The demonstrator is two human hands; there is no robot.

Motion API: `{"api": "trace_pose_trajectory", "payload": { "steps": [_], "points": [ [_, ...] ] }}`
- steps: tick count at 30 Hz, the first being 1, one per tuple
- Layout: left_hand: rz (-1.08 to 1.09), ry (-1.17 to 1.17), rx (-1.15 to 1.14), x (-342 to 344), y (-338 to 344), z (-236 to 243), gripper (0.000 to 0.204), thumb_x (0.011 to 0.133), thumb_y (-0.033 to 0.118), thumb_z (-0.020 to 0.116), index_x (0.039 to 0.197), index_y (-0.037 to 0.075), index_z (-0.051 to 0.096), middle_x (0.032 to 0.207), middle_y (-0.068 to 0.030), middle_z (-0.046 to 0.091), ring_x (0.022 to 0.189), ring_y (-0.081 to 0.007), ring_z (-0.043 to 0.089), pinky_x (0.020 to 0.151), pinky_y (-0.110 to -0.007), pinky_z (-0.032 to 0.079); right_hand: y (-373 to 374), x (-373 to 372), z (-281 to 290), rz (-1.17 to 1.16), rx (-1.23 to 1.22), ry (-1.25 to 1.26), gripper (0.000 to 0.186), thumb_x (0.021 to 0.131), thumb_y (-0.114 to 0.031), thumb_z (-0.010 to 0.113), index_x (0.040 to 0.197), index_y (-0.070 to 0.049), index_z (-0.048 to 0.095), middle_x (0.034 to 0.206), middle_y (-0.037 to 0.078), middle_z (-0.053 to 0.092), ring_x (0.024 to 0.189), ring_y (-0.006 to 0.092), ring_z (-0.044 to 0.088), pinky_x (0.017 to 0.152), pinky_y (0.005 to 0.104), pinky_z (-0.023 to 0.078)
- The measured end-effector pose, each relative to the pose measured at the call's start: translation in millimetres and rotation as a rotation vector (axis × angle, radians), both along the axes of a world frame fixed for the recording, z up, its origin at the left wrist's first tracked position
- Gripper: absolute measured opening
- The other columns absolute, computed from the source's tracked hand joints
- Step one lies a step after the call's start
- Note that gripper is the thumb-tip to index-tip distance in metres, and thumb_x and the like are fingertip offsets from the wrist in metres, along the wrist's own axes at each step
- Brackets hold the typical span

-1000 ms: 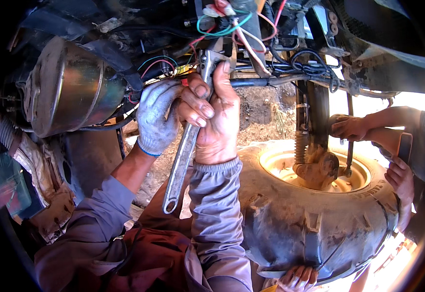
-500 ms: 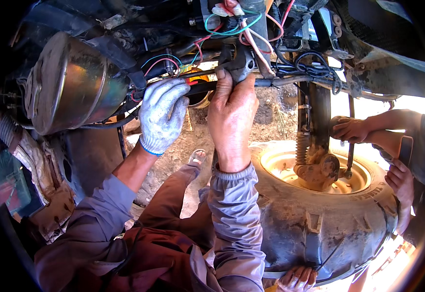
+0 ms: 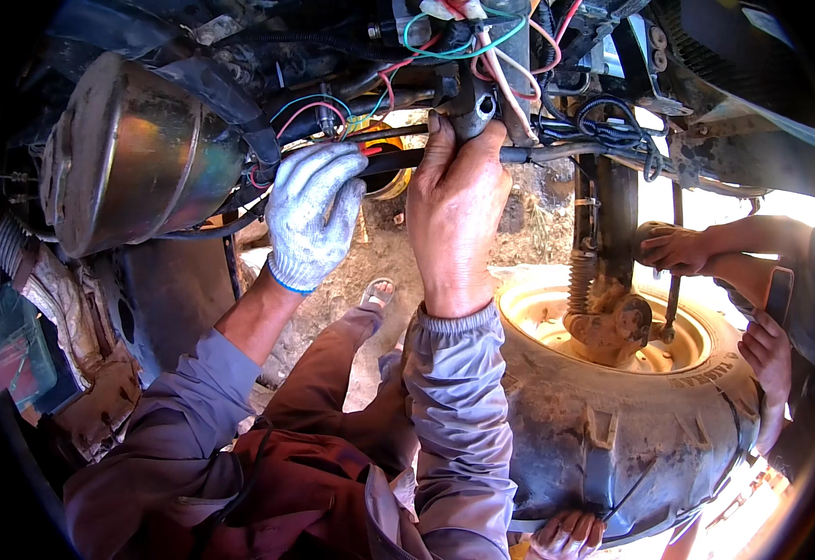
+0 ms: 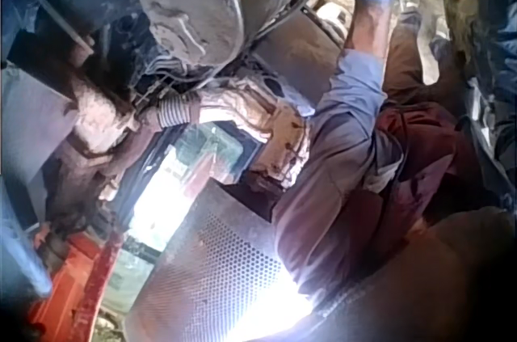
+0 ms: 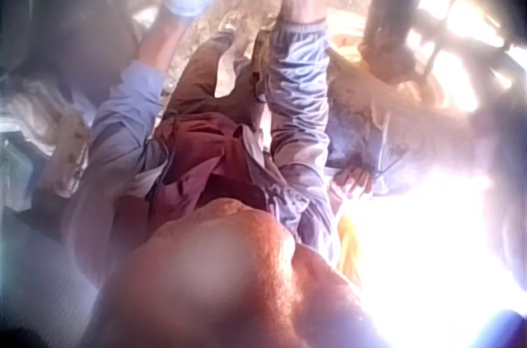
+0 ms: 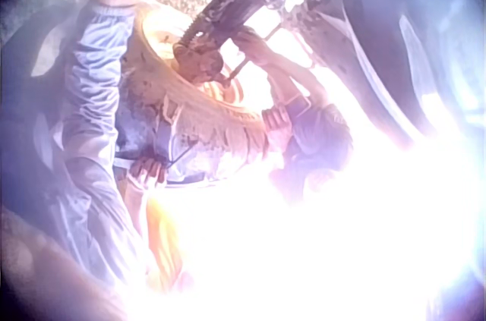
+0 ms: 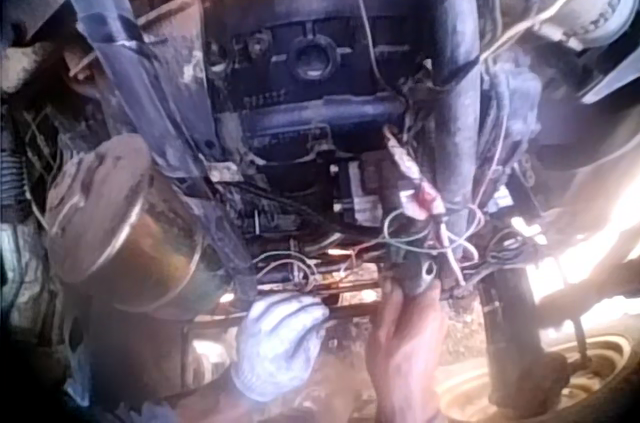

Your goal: The person works underneath a vehicle, using a wrench to tighten bolts on the undercarriage. They then use a yellow tool to manipulate a component near the oil pan, with a yellow bucket placed below to catch fluids.

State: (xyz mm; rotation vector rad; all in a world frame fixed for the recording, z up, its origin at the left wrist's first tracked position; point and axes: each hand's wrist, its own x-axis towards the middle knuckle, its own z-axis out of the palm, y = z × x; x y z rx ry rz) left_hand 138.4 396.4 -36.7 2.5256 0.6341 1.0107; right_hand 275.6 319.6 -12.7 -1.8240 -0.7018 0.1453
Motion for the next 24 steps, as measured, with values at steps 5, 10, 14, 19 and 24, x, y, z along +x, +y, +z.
{"api": "trace_pose_trajectory", "payload": {
  "steps": [5,10,14,19,24],
  "points": [
    [0.006,0.0,0.01,1.3,-1.0,-0.7,0.03,0.074,-0.002,0.07,0.103,0.006,0.069,0.106,-0.0102,0.069,0.101,-0.0298,0.062,0.091,-0.039,0.048,2.4,2.5,-12.3,0.011,0.116,-0.008,0.017,0.095,-0.012,0.057,0.095,0.004,0.05,0.078,0.025,0.067,0.071,0.0418,0.068,0.054,0.0427,0.05],
    [0.012,0.012,0.0,1.5,-1.4,2.3,0.029,0.075,-0.001,0.07,0.102,0.005,0.069,0.107,-0.0103,0.068,0.101,-0.0296,0.062,0.091,-0.039,0.048,3.1,2.1,-12.1,0.028,0.119,0.059,0.015,0.095,-0.012,0.058,0.095,0.002,0.053,0.073,0.018,0.068,0.061,0.0321,0.068,0.049,0.0364,0.047],
    [0.014,0.008,-0.006,2.1,-1.8,3.0,0.027,0.076,0.0,0.069,0.102,0.005,0.069,0.107,-0.0102,0.068,0.101,-0.0295,0.062,0.091,-0.039,0.048,-0.9,-2.2,6.7,0.177,0.283,0.752,0.017,0.099,-0.021,0.055,0.096,-0.004,0.056,0.062,0.005,0.059,0.046,0.013,0.052,0.039,0.0265,0.037],
    [0.007,0.013,0.0,1.8,-1.5,0.3,0.026,0.076,-0.001,0.068,0.102,0.004,0.069,0.107,-0.0102,0.068,0.101,-0.0297,0.062,0.091,-0.04,0.048,-4.4,-1.2,11.3,0.335,0.56,1.341,0.024,0.101,-0.031,0.051,0.095,-0.009,0.055,0.062,0.004,0.053,0.041,0.0104,0.042,0.035,0.0242,0.032],
    [0.015,0.003,-0.009,1.7,-3.4,1.8,0.027,0.076,-0.001,0.067,0.103,0.004,0.069,0.108,-0.0106,0.068,0.101,-0.0302,0.062,0.091,-0.04,0.048,-2.8,-2.7,10.6,0.325,0.549,1.294,0.025,0.102,-0.031,0.049,0.094,-0.007,0.052,0.063,0.004,0.053,0.04,0.0111,0.042,0.034,0.024,0.032]
  ]
}}
